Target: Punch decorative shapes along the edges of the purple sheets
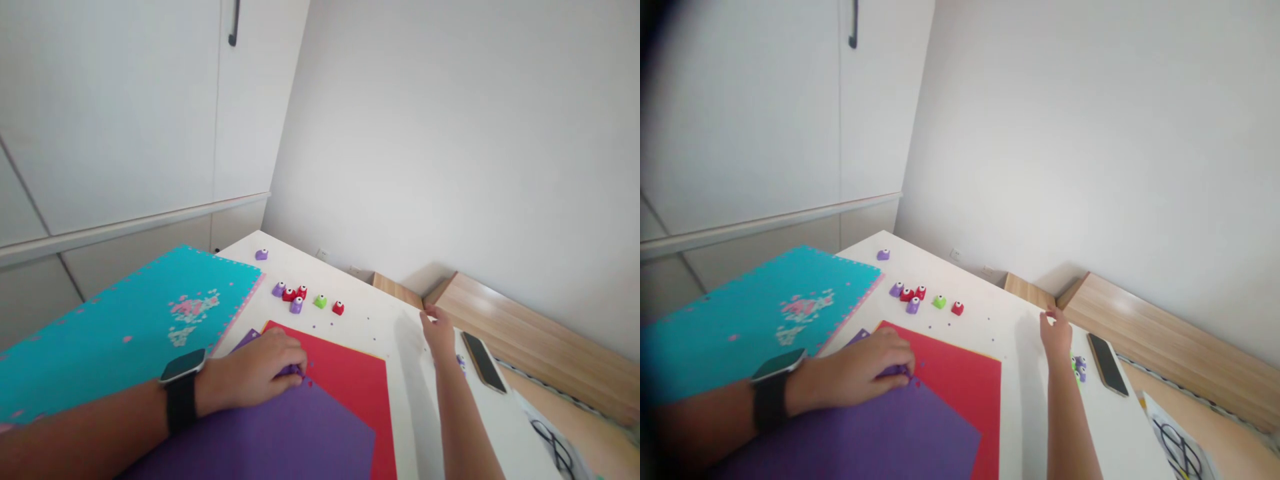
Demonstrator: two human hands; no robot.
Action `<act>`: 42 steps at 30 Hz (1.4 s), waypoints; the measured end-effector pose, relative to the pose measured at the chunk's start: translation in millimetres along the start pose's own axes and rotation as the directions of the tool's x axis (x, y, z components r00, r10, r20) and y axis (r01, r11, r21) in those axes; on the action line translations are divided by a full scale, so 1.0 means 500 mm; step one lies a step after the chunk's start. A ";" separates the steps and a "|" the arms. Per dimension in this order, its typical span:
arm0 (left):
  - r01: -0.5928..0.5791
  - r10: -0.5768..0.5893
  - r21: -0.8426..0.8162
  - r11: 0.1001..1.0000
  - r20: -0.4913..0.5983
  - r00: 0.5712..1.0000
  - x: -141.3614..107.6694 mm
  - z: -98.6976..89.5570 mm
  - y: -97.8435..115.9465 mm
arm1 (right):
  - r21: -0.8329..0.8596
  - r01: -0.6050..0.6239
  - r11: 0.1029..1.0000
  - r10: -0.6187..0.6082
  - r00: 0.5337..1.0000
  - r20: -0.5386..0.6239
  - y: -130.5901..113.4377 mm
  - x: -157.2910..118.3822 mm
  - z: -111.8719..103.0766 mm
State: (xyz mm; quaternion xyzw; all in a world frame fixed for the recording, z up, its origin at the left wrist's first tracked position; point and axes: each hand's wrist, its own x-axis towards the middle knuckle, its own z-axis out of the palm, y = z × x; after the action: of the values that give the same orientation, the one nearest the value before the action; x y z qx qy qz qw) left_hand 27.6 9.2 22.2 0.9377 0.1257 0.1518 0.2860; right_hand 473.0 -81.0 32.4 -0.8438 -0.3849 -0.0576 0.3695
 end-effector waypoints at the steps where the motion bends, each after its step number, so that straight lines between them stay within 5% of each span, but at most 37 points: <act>1: -0.006 0.006 0.003 1.000 0.002 1.000 0.000 0.002 -0.001 | -0.063 -0.038 0.997 0.036 0.999 -0.029 0.029 0.002 -0.029; 4: -0.025 0.025 0.025 0.999 -0.009 1.000 -0.001 0.012 -0.005 | -0.206 -0.084 0.975 0.071 0.995 -0.067 0.083 -0.016 -0.091; 7: -0.038 0.039 0.033 0.999 -0.024 0.999 0.000 0.020 -0.004 | -0.253 0.015 0.967 -0.010 1.000 0.019 0.070 -0.044 -0.097; 10: -0.041 0.041 0.029 0.999 -0.005 0.999 0.004 0.019 0.004 | -0.190 0.209 0.959 -0.159 0.956 0.247 0.000 -0.072 -0.046; 15: -0.013 0.011 0.024 1.000 0.054 0.998 0.009 0.013 0.014 | -0.031 0.420 0.907 -0.345 0.782 0.518 -0.166 -0.126 0.096; 21: -0.023 0.022 0.025 0.999 0.053 0.998 0.006 0.016 0.003 | -0.089 0.447 0.890 -0.335 0.775 0.536 -0.301 -0.154 0.215; 29: -0.001 -0.001 0.033 0.999 0.058 0.998 0.001 0.016 0.020 | -0.088 0.473 0.877 -0.355 0.759 0.546 -0.381 -0.195 0.277; 35: 0.022 -0.023 0.005 1.000 0.053 0.998 0.001 0.024 0.005 | 0.042 0.562 0.826 -0.478 0.660 0.580 -0.407 -0.216 0.258; 37: 0.021 -0.020 -0.011 1.000 0.065 0.998 0.000 0.026 -0.002 | 0.022 0.553 0.833 -0.469 0.685 0.557 -0.381 -0.191 0.225; 42: 0.023 -0.021 -0.033 0.999 0.073 0.997 -0.001 0.026 -0.015 | -0.324 0.303 0.896 -0.193 0.924 0.331 -0.216 -0.079 0.069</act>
State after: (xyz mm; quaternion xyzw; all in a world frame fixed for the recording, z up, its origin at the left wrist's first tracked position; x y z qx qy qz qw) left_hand 30.8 8.4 7.5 0.9362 0.1229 0.1165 0.3081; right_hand 364.3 -35.6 54.8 -0.8405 -0.5227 -0.0517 0.1333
